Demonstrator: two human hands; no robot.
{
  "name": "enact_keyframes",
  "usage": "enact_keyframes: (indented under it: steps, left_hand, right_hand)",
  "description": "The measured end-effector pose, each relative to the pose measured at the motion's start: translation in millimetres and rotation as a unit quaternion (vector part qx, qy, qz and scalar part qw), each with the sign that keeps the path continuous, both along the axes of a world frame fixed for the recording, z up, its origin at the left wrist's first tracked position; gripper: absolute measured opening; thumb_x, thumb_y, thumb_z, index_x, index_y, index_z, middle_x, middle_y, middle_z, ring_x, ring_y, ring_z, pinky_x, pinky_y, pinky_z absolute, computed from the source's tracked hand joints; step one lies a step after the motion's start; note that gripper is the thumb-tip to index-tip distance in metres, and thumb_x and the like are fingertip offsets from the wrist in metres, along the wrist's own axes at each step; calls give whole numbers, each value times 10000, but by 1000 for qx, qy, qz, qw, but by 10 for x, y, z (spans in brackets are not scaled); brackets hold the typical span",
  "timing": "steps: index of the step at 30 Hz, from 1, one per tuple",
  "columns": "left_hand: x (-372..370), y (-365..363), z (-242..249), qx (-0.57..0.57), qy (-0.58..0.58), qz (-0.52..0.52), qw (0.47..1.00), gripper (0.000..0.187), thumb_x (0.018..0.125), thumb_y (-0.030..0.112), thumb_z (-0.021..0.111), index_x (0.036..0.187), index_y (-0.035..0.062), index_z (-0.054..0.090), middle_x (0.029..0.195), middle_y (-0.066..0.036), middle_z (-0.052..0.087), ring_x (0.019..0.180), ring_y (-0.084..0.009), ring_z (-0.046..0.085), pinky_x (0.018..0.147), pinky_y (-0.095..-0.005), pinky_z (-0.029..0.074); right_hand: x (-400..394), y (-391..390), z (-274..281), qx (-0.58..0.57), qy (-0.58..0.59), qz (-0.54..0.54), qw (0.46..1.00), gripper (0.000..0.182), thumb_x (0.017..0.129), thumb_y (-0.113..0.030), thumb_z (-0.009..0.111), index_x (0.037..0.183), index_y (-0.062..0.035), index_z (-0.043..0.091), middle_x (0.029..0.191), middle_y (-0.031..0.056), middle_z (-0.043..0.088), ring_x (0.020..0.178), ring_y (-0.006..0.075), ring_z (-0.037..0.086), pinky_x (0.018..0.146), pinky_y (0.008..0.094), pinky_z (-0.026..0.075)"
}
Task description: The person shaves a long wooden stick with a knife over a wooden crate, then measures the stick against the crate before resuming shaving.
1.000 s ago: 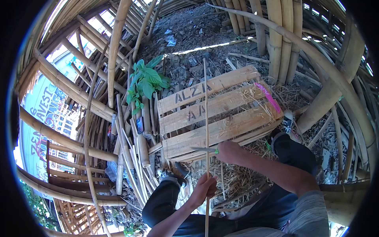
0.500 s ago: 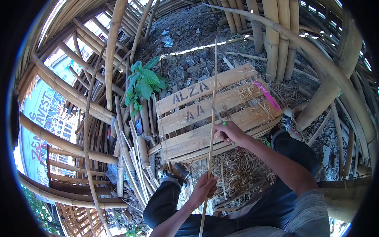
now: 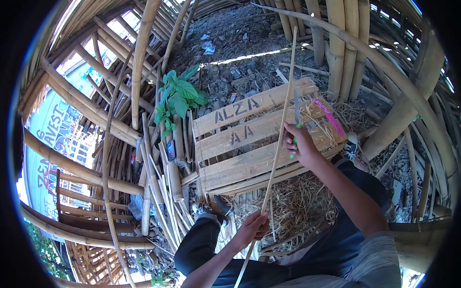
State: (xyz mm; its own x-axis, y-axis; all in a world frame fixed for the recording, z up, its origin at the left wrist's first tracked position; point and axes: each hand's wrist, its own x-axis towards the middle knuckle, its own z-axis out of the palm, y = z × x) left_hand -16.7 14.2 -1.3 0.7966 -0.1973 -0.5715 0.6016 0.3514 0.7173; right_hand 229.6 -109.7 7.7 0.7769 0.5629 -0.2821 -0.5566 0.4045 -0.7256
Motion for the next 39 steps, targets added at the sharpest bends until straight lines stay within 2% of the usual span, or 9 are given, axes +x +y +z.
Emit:
enact_keyframes:
  steps: [6, 10, 15, 20, 25, 27, 30, 34, 39]
  left_hand:
    - [37, -22, 14, 18, 5, 12, 1000, 269, 970, 280, 345, 784, 90, 386, 552, 34, 304, 417, -65, 291, 371, -223, 264]
    - [46, -8, -93, 10, -15, 24, 1000, 268, 971, 282, 337, 813, 78, 408, 553, 15, 330, 421, -85, 345, 385, -232, 316]
    - [69, -24, -69, 25, -20, 3, 999, 263, 967, 292, 351, 839, 75, 424, 575, 0, 369, 444, -112, 419, 425, -247, 367]
    - [77, -41, -55, 6, -1, 6, 1000, 268, 964, 301, 361, 827, 80, 424, 573, 17, 350, 425, -94, 361, 414, -234, 334]
    - [76, 98, -85, -104, 30, 30, 994, 277, 954, 338, 372, 829, 97, 426, 546, 48, 268, 427, -58, 266, 388, -204, 233]
    - [83, 147, -77, -123, 13, 71, 990, 287, 952, 358, 363, 817, 112, 422, 540, 61, 238, 431, -44, 234, 386, -190, 189]
    - [98, 182, -94, -137, 25, 70, 988, 284, 949, 364, 361, 817, 119, 417, 542, 61, 247, 433, -46, 241, 389, -196, 202]
    - [103, 145, -119, -152, 45, 58, 986, 251, 946, 346, 372, 829, 128, 414, 563, 51, 276, 446, -49, 260, 402, -198, 224]
    - [114, 114, -71, -120, 33, 77, 989, 70, 923, 180, 438, 892, 117, 432, 646, 20, 369, 501, -73, 358, 442, -208, 305]
  right_hand:
    - [-274, 116, -61, -134, -107, 71, 983, 251, 875, -292, 544, 738, -98, 463, 510, -59, 414, 373, 36, 338, 324, 186, 237]
    - [-419, 204, -70, -162, -170, 138, 962, 216, 894, -229, 512, 760, -62, 495, 515, -35, 430, 396, 35, 355, 348, 193, 250]
    - [-383, 184, -83, -172, -202, 120, 957, 188, 889, -215, 516, 792, -54, 511, 516, -30, 431, 391, 39, 343, 351, 197, 250]
    - [-220, 92, -50, -135, -128, 60, 981, 162, 866, -218, 550, 819, -66, 516, 510, -27, 433, 366, 49, 349, 330, 206, 247]
    - [-275, 110, -91, -152, -141, 90, 974, 196, 870, -244, 543, 815, -58, 520, 508, -22, 445, 377, 49, 375, 340, 204, 261]
    - [-363, 167, -179, -229, -222, 145, 937, 238, 872, -270, 544, 801, -43, 527, 512, -16, 460, 382, 48, 377, 351, 206, 265]
    - [-529, 227, -311, -202, -181, 215, 938, 263, 870, -284, 549, 782, -36, 536, 517, -13, 471, 385, 49, 374, 358, 210, 267]
    - [-567, 271, -457, -204, -127, 214, 947, 262, 861, -288, 557, 784, -39, 552, 506, -13, 473, 379, 51, 378, 345, 218, 271]
    - [-504, 268, -446, -255, -161, 180, 936, 267, 855, -285, 558, 758, -37, 552, 499, -8, 476, 377, 59, 385, 345, 228, 281]
